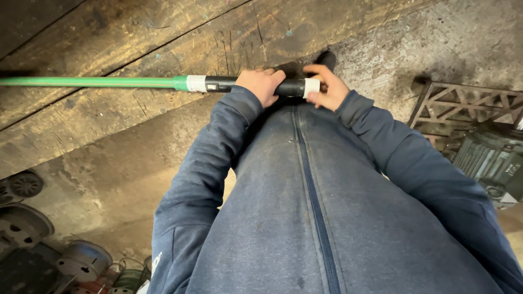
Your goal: Connect a green pipe to a black handle assembly, including inspecting internal wiring and using a screwdriver to secure components.
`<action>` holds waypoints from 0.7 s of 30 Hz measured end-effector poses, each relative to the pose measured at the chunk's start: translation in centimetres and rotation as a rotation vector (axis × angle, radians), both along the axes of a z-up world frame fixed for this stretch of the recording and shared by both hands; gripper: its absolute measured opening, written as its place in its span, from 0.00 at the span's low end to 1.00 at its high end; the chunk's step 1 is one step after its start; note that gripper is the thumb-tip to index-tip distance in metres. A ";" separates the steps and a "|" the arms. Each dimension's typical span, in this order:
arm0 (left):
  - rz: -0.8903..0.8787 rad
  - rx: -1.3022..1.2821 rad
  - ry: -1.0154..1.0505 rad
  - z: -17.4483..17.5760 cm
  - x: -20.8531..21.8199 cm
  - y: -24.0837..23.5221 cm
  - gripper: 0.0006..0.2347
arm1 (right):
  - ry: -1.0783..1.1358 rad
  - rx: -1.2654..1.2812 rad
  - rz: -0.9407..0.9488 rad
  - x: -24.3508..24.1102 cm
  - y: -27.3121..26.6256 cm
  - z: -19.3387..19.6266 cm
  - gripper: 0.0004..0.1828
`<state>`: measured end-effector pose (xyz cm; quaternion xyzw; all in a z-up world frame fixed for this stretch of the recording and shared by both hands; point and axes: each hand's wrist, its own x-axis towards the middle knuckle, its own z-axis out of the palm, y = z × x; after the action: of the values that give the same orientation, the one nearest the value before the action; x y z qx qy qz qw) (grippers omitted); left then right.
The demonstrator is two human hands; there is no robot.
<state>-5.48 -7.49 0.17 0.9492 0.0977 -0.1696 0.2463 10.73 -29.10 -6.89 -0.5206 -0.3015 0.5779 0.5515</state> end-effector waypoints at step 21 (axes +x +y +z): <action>-0.003 -0.015 0.045 0.2 0.2 0.1 0.15 | -0.214 -0.021 -0.076 0.6 -0.7 0.7 0.42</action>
<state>-5.30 -7.40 0.33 0.9435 0.1007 -0.1919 0.2508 11.34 -29.81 -6.20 -0.5963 -0.3327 0.5009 0.5319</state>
